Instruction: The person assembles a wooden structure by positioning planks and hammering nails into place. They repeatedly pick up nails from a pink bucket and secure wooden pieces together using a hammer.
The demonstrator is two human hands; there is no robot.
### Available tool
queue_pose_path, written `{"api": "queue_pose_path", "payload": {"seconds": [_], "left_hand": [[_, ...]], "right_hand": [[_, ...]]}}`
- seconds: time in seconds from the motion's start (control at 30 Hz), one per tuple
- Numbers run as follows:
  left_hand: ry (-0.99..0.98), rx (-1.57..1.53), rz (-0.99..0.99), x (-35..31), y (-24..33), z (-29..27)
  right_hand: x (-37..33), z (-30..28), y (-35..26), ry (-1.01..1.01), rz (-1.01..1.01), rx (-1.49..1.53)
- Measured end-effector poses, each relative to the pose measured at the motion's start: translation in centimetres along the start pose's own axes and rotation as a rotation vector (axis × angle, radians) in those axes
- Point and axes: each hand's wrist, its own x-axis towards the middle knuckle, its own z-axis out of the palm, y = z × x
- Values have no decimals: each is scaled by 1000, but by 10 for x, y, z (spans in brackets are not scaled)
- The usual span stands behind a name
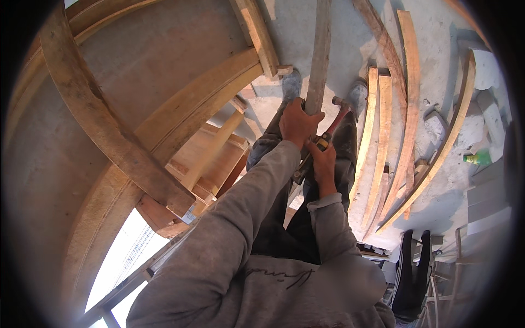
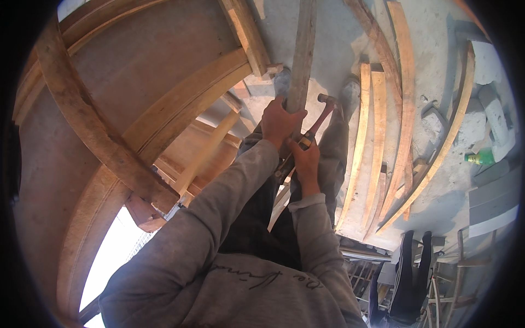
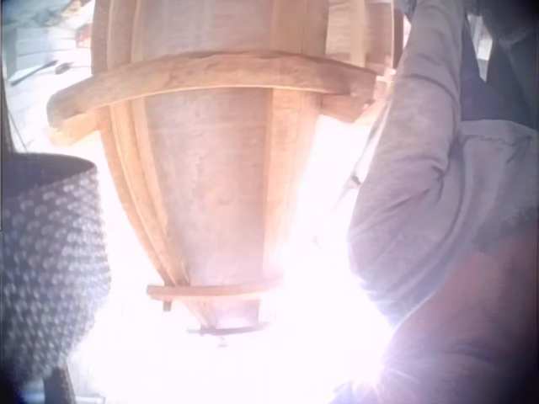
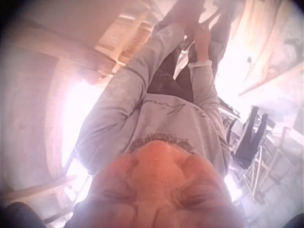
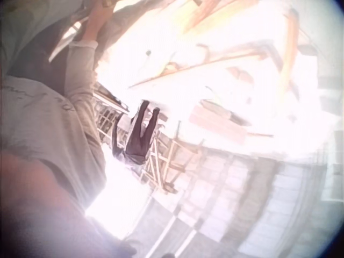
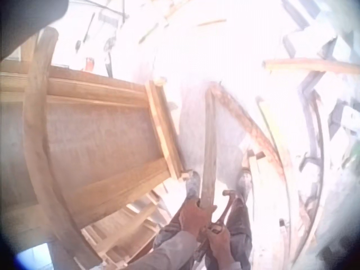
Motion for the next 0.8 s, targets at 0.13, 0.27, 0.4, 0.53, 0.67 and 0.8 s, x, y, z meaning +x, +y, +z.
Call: {"api": "queue_pose_path", "payload": {"seconds": [0.13, 0.27, 0.4, 0.53, 0.67, 0.8], "left_hand": [[64, -14, 15, 5, -12, 3], [13, -12, -36, 6, -20, 2], [27, -10, -17, 16, -29, 11], [40, -23, -7, 25, -33, 18], [51, -81, 0, 28, -38, 24], [53, -192, 66, 20, -43, 21]], "right_hand": [[3, 6, 7, -27, 6, -30], [4, 10, 8, -20, 36, -152], [17, 9, 17, -36, 0, -182], [26, 12, 13, -17, -7, -208], [28, 9, 17, -8, 9, -194], [14, 12, 6, -24, -55, -237]]}}
